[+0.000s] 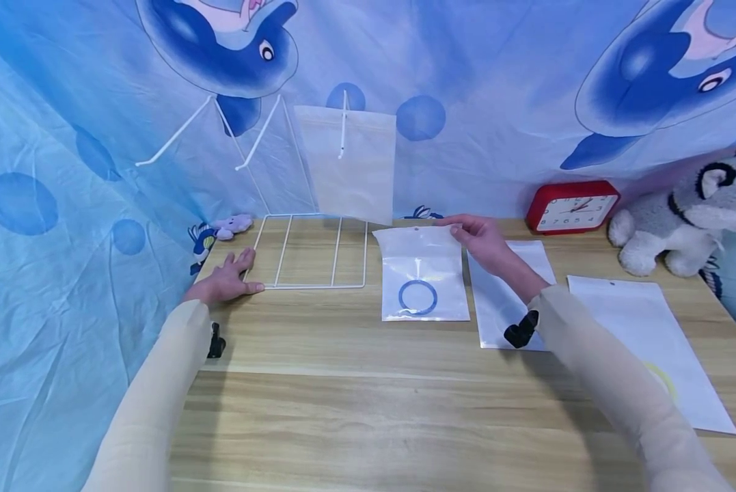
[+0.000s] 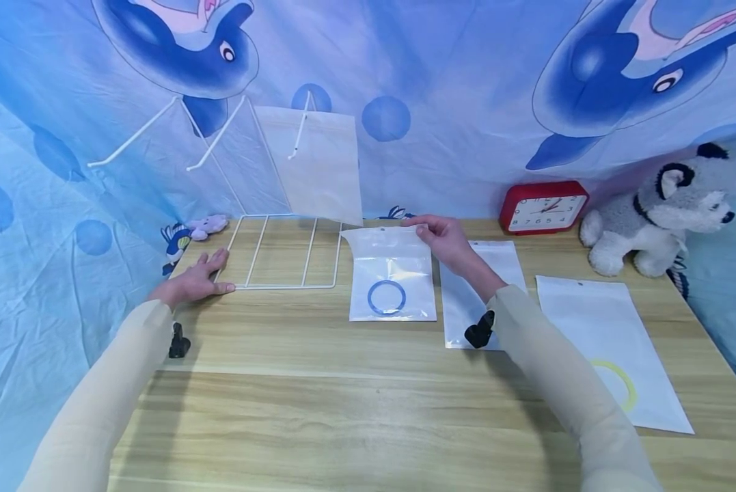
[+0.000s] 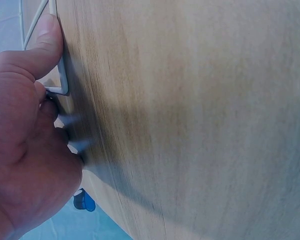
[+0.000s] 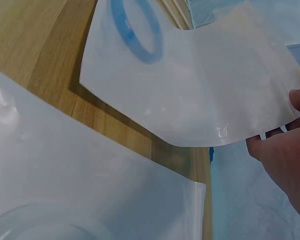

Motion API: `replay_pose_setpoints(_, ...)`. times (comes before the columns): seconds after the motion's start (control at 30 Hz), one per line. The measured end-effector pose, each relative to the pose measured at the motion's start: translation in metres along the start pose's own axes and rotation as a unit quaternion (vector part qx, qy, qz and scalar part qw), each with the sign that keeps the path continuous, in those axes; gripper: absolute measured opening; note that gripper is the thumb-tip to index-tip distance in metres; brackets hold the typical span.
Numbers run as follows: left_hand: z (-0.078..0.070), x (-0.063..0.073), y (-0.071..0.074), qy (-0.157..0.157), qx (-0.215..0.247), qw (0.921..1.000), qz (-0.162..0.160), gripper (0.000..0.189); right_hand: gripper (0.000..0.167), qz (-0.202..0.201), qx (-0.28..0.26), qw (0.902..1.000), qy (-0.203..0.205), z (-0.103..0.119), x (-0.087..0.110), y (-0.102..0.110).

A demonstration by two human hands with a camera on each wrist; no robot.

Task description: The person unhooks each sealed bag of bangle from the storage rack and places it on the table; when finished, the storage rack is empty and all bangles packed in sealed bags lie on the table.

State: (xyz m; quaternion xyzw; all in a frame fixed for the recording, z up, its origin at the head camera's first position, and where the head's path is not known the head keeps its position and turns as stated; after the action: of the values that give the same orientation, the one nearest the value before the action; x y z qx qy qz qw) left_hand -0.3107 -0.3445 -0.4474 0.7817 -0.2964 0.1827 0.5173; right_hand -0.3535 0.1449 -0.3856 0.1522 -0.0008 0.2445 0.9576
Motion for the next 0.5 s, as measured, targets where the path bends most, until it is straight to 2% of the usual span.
replay_pose_setpoints(0.17,-0.001,-0.001,0.0,0.001,-0.005,1.0,-0.002,0.097,0.028,0.01,0.017,0.9998,0.007,-0.006,-0.003,-0.002)
replay_pose_setpoints(0.3,0.001,-0.003,0.001,0.001,-0.007,1.0,-0.003,0.097,0.028,0.004,0.033,0.9994,0.012,-0.01,-0.007,-0.001)
replay_pose_setpoints(0.5,0.0,-0.001,0.0,0.002,-0.003,1.0,-0.001,0.097,0.027,0.003,0.107,0.9932,0.046,-0.007,-0.014,-0.002)
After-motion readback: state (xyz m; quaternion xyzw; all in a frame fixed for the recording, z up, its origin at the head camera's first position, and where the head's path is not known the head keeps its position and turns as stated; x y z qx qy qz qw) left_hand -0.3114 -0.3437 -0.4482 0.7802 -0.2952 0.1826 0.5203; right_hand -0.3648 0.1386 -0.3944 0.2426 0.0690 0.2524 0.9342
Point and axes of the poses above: each hand's wrist, its own x-axis away from the middle knuckle, its own y-axis out of the back of the hand, z = x × y, the point moved 9 cm from there along -x, towards the middle knuckle, and after that the axes turned 15 degrees about z, right-handed, at the moved point
